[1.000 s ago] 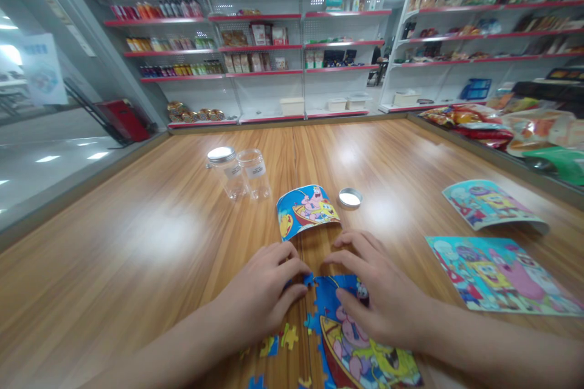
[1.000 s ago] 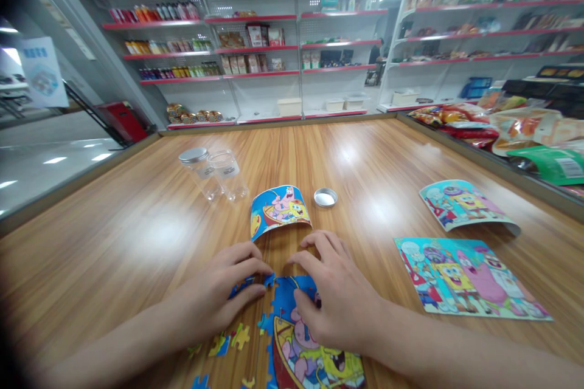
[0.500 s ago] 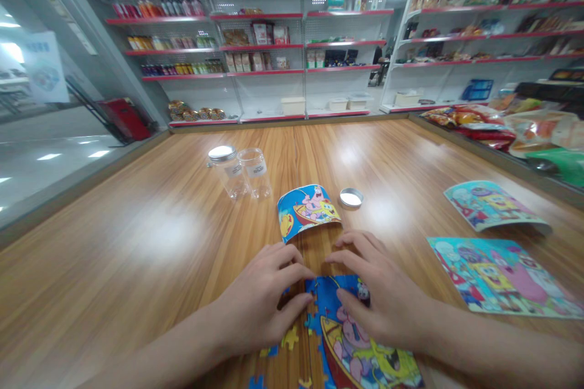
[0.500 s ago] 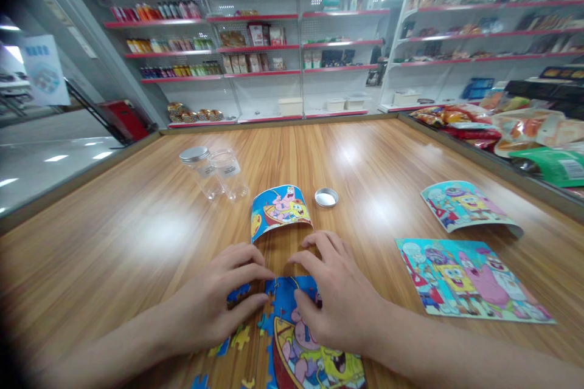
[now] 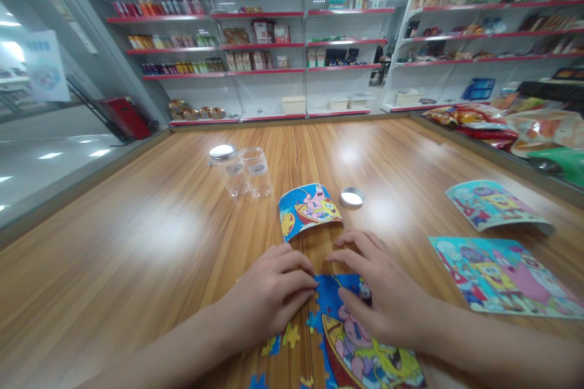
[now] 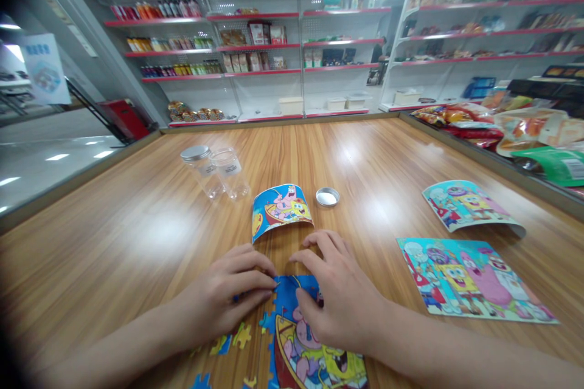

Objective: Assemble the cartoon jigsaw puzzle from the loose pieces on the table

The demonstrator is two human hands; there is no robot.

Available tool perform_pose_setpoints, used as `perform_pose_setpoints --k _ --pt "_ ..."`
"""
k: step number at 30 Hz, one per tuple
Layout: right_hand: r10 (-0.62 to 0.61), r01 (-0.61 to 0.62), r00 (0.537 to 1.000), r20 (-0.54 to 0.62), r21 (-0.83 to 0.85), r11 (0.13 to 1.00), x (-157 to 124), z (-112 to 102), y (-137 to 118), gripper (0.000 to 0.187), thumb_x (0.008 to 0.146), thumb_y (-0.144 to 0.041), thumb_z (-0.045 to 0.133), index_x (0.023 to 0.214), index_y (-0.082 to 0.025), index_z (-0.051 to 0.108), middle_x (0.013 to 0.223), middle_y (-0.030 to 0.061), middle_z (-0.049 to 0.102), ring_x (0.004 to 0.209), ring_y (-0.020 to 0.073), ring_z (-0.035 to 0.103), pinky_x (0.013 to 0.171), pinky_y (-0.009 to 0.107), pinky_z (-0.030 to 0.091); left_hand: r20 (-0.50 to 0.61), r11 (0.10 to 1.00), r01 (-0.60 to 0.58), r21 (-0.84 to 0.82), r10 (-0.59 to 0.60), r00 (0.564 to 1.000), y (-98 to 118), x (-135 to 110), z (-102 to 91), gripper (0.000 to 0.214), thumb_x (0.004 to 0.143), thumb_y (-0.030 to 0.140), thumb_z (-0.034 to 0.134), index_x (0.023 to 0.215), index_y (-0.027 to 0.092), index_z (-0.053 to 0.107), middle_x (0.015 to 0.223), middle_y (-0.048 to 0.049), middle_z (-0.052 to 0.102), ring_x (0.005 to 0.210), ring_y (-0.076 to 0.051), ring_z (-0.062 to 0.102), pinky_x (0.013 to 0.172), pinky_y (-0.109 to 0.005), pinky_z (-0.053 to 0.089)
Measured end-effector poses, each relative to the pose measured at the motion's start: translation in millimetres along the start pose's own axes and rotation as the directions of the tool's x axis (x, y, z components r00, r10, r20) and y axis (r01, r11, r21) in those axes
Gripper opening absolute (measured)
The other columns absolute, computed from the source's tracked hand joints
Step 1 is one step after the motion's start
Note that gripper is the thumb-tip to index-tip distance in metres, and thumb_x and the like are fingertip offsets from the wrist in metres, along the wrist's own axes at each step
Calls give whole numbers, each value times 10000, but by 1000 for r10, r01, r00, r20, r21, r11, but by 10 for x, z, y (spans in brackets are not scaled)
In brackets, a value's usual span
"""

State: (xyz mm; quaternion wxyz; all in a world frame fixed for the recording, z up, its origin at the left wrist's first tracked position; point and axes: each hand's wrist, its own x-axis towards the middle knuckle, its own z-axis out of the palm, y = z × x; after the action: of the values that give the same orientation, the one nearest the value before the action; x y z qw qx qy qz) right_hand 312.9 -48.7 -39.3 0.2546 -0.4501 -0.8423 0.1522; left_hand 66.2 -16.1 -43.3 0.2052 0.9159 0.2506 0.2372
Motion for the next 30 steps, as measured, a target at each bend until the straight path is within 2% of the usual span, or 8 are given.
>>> perform_pose_setpoints --k 4,7,10,22,30 --pt "-9 9 1000 -1 23 1000 2 3 13 442 774 -133 629 1208 -215 606 1249 124 485 1233 291 450 1039 493 422 25 989 130 -67 -129 991 43 13 -9 174 930 168 602 1098 209 614 1045 -43 654 968 -202 555 860 -369 473" --pt "-62 62 998 -3 34 997 -11 7 18 367 808 -122 610 1145 -258 662 1290 112 454 1291 295 412 1057 500 411 30 975 194 -106 -192 981 44 22 6 208 897 145 634 1085 224 593 1036 -21 647 979 -194 558 863 -355 472" --pt "-106 106 994 -10 0 994 -26 9 14 291 829 -125 602 1046 -280 719 1324 102 427 1350 316 354 1094 541 365 30 972 203 -122 -201 979 38 25 19 231 883 129 639 1084 234 591 1035 -10 640 989 -187 560 874 -345 467" --pt "-111 110 994 -22 -29 993 -43 17 16 341 819 -118 616 1068 -318 736 1369 93 411 1386 327 321 1106 571 352 83 979 180 -93 -172 982 73 60 -82 225 873 108 610 1074 209 619 1030 -38 651 991 -209 546 880 -365 467" --pt "-95 95 995 2 -43 995 -34 1 -3 278 844 -142 607 1038 -295 735 1391 100 415 1382 342 321 1080 580 373 61 951 262 -163 -255 965 94 62 -64 242 872 93 605 1070 228 635 963 -11 667 922 -177 587 846 -333 472"
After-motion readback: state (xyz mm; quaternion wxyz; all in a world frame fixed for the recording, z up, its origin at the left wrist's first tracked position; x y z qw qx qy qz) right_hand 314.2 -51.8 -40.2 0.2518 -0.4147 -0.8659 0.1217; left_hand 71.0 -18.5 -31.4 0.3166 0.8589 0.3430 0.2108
